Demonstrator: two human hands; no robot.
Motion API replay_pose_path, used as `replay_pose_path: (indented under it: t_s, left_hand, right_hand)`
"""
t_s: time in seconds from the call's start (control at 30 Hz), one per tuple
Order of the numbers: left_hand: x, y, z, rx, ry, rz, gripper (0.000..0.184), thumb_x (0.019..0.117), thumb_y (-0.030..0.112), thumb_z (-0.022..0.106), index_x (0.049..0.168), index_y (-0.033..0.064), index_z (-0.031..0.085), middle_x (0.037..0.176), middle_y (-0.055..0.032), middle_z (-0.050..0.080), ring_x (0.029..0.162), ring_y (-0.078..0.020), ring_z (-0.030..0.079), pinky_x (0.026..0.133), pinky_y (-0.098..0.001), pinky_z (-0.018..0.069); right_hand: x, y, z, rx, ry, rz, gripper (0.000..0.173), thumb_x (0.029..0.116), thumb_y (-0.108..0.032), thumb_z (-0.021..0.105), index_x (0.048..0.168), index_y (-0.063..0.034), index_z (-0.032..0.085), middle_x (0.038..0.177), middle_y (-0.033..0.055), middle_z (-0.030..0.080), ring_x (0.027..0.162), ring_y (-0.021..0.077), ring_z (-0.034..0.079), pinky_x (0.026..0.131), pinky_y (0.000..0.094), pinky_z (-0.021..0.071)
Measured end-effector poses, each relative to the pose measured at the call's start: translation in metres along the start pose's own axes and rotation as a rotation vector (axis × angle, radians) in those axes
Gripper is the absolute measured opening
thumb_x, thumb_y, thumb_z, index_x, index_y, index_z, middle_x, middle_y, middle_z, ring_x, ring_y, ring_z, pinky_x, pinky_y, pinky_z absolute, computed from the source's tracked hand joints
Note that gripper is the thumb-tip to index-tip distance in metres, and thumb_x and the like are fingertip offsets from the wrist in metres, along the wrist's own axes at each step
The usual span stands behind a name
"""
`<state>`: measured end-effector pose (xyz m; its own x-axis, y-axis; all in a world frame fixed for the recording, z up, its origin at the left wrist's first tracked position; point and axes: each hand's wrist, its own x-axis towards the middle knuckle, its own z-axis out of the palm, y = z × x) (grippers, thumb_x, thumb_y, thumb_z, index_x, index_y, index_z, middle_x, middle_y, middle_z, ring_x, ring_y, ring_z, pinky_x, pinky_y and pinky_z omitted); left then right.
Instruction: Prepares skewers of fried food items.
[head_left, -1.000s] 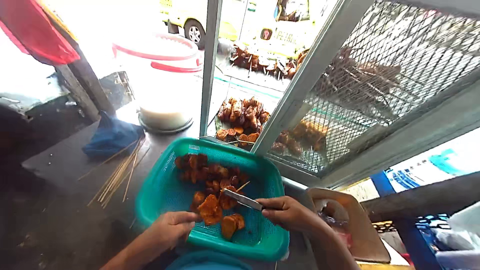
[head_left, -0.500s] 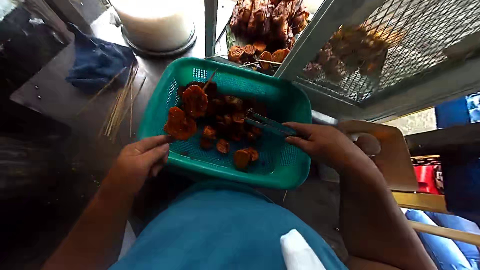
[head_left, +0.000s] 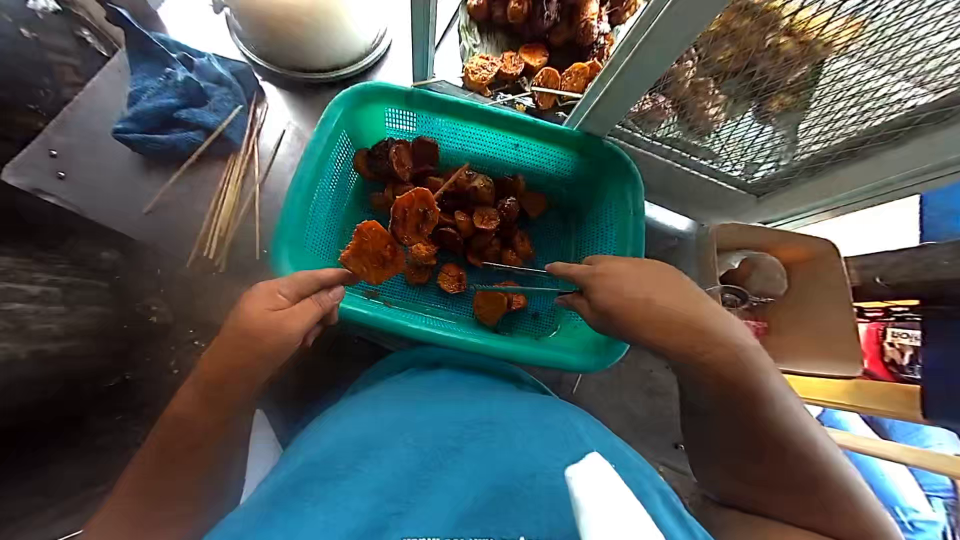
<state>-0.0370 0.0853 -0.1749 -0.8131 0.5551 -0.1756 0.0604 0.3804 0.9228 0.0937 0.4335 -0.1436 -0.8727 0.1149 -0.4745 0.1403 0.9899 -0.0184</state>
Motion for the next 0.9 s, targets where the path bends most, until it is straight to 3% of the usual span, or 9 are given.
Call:
replay_pose_path:
  t_s: [0.13,0.33,0.47,0.5,0.6,0.67,0.73,0.8,0.9]
  left_hand:
    - [0.000,0.002,-0.001,0.086,-0.022,-0.018,0.027,0.1037,0.013,0.054,0.123,0.0117,0.073,0.072,0.0035,0.063,0.051,-0.0013,0.047,0.046,-0.0144,0.0376]
    - [0.006,0.003,0.003,0.179,-0.073,0.035,0.025,0.1032,0.016,0.056,0.119,0.0128,0.074,0.073,0.0045,0.064,0.052,-0.0003,0.050,0.047,-0.0144,0.0391]
    - [0.006,0.006,0.000,0.164,-0.047,0.005,0.025,0.1038,0.015,0.054,0.120,0.0113,0.074,0.072,0.0042,0.063,0.051,0.0000,0.048,0.046,-0.0139,0.0385]
    - [0.007,0.008,-0.001,0.162,-0.037,-0.004,0.026,0.1039,0.014,0.054,0.121,0.0113,0.073,0.072,0.0046,0.062,0.051,-0.0001,0.047,0.046,-0.0143,0.0381]
    - [0.009,0.009,-0.003,0.171,-0.009,0.012,0.026,0.1036,0.013,0.054,0.121,0.0112,0.073,0.071,0.0054,0.062,0.050,0.0005,0.047,0.046,-0.0137,0.0382]
    - [0.011,0.011,-0.004,0.273,0.007,0.031,0.025,0.1041,0.015,0.055,0.121,0.0134,0.073,0.073,0.0054,0.062,0.053,0.0003,0.048,0.049,-0.0156,0.0395]
    - [0.014,0.013,-0.008,0.432,0.023,0.058,0.024,0.1052,0.019,0.055,0.120,0.0162,0.074,0.078,0.0032,0.064,0.058,-0.0037,0.050,0.054,-0.0239,0.0435]
    - [0.018,0.013,-0.010,0.553,0.023,0.076,0.025,0.1063,0.021,0.054,0.121,0.0157,0.074,0.089,-0.0028,0.070,0.069,-0.0123,0.059,0.064,-0.0384,0.0498]
    - [0.021,0.011,-0.010,0.633,0.009,0.097,0.027,0.1071,0.021,0.051,0.122,0.0146,0.073,0.100,-0.0072,0.073,0.082,-0.0199,0.067,0.076,-0.0504,0.0537]
  right_hand:
    - [-0.008,0.001,0.006,-0.081,-0.096,0.022,0.045,0.0985,-0.032,0.069,0.142,-0.0245,0.063,0.111,0.0128,0.070,0.094,0.0319,0.070,0.074,0.0520,0.0568]
    - [-0.014,0.018,0.017,-0.041,0.132,-0.059,0.033,0.1000,-0.026,0.069,0.133,-0.0243,0.070,0.099,0.0110,0.073,0.087,0.0312,0.072,0.068,0.0518,0.0565]
    - [-0.021,0.018,0.006,0.072,-0.050,-0.079,0.035,0.1010,-0.034,0.067,0.135,-0.0276,0.070,0.111,0.0045,0.076,0.101,0.0261,0.072,0.084,0.0538,0.0560]
    - [-0.021,0.017,0.005,0.098,-0.040,-0.112,0.035,0.1013,-0.033,0.067,0.136,-0.0265,0.069,0.110,0.0046,0.076,0.100,0.0256,0.072,0.084,0.0533,0.0563]
    - [-0.014,0.015,0.003,0.089,0.195,-0.090,0.037,0.1016,-0.025,0.067,0.138,-0.0197,0.067,0.099,0.0133,0.071,0.085,0.0335,0.071,0.068,0.0558,0.0561]
    - [-0.001,0.013,0.001,0.039,0.291,0.013,0.038,0.1024,-0.023,0.065,0.139,-0.0168,0.065,0.099,0.0190,0.070,0.084,0.0398,0.070,0.065,0.0581,0.0548]
    - [0.015,0.014,0.003,-0.008,0.315,0.070,0.040,0.1025,-0.022,0.064,0.141,-0.0137,0.062,0.102,0.0227,0.069,0.089,0.0434,0.070,0.067,0.0590,0.0553]
    - [0.029,0.012,0.008,-0.027,0.300,0.074,0.041,0.1026,-0.021,0.063,0.142,-0.0125,0.061,0.105,0.0241,0.069,0.090,0.0443,0.070,0.068,0.0591,0.0556]
    - [0.039,0.009,0.013,-0.057,0.305,0.059,0.038,0.1054,-0.020,0.058,0.142,-0.0122,0.061,0.102,0.0215,0.069,0.086,0.0408,0.070,0.067,0.0539,0.0561]
